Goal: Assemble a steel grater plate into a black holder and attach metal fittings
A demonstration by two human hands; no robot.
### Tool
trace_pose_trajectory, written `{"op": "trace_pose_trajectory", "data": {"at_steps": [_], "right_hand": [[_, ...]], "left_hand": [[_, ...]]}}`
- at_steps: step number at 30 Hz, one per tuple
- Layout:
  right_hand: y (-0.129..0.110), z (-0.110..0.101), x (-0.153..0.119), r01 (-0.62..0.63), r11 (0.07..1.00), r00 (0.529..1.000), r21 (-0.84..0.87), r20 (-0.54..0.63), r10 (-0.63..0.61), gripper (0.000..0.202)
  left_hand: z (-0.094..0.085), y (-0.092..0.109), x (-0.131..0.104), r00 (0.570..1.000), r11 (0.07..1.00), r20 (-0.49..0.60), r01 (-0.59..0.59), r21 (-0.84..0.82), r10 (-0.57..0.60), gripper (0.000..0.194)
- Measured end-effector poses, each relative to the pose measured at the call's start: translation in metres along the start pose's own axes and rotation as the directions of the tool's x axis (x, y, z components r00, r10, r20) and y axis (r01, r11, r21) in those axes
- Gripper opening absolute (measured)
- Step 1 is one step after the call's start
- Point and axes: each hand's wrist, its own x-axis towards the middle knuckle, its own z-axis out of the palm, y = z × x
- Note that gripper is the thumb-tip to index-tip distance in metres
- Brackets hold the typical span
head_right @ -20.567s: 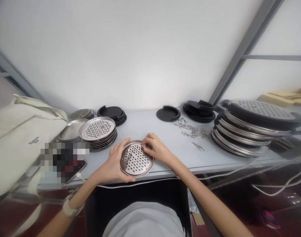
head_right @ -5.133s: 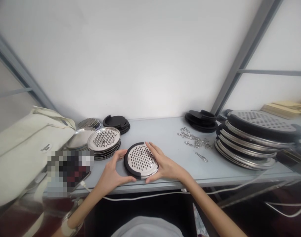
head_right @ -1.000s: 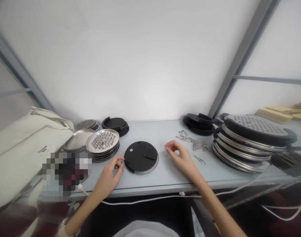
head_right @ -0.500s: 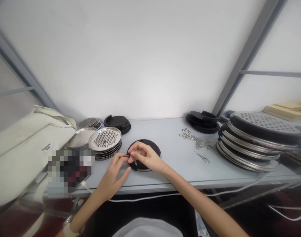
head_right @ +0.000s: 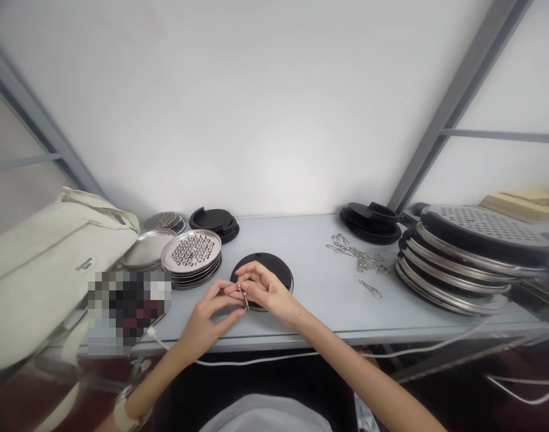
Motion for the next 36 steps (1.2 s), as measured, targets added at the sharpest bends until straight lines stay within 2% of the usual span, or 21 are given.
{"op": "trace_pose_trajectory", "data": {"at_steps": [3, 8, 11, 13, 15, 17, 19, 21, 24, 26, 29, 32, 36], "right_hand": [[0.001, 0.0, 0.0, 0.015, 1.0, 1.0, -0.018, -0.012, -0.015, 0.025], [0.002, -0.002, 0.001, 0.054, 0.998, 0.998, -0.017, -0.041, -0.054, 0.023], [-0.002, -0.01, 0.002, 0.129, 0.989, 0.987, -0.071, -0.089, -0.135, 0.024], [-0.006, -0.018, 0.0, 0.193, 0.967, 0.969, -0.166, -0.125, -0.214, 0.024], [-0.01, -0.027, -0.003, 0.208, 0.932, 0.951, -0.296, -0.161, -0.263, 0.023], [-0.012, -0.033, -0.005, 0.188, 0.896, 0.937, -0.403, -0.2, -0.286, 0.021], [-0.012, -0.036, -0.007, 0.152, 0.84, 0.924, -0.521, -0.226, -0.308, 0.021], [-0.011, -0.035, -0.008, 0.141, 0.74, 0.911, -0.658, -0.207, -0.357, 0.022], [-0.007, -0.03, -0.009, 0.17, 0.544, 0.915, -0.821, -0.073, -0.397, 0.02], [-0.004, -0.027, -0.009, 0.196, 0.468, 0.926, -0.862, 0.006, -0.378, 0.021], [-0.003, -0.026, -0.011, 0.191, 0.482, 0.912, -0.855, -0.026, -0.409, 0.016], [-0.004, -0.026, -0.012, 0.189, 0.547, 0.899, -0.815, -0.081, -0.431, 0.027], [-0.008, -0.028, -0.011, 0.236, 0.616, 0.927, -0.752, -0.016, -0.375, 0.018]], "left_hand": [[0.005, 0.0, 0.001, 0.998, 0.997, -0.048, 0.048, -0.064, -0.051, 0.009], [0.01, 0.007, 0.005, 0.99, 0.993, -0.091, 0.101, -0.065, -0.107, 0.005], [0.006, 0.01, 0.017, 0.985, 0.991, -0.114, 0.122, -0.063, -0.128, 0.006], [0.001, 0.011, 0.029, 0.986, 0.994, -0.127, 0.103, -0.029, -0.106, 0.007], [-0.005, 0.01, 0.041, 0.994, 0.996, -0.093, 0.07, 0.054, -0.064, 0.011], [-0.008, 0.009, 0.05, 1.0, 0.991, 0.005, 0.028, 0.134, -0.029, 0.016], [-0.009, 0.007, 0.054, 0.997, 0.979, 0.072, -0.03, 0.202, 0.016, 0.019], [-0.007, 0.006, 0.054, 0.991, 0.955, 0.095, -0.114, 0.274, 0.091, 0.02], [-0.006, 0.007, 0.052, 0.974, 0.91, 0.137, -0.22, 0.352, 0.183, 0.021], [-0.008, 0.01, 0.052, 0.966, 0.893, 0.166, -0.249, 0.376, 0.199, 0.024], [-0.015, 0.014, 0.055, 0.951, 0.873, 0.22, -0.289, 0.393, 0.216, 0.026], [-0.019, 0.017, 0.06, 0.932, 0.862, 0.266, -0.336, 0.379, 0.247, 0.025], [-0.016, 0.022, 0.063, 0.925, 0.87, 0.263, -0.356, 0.341, 0.275, 0.023]]}}
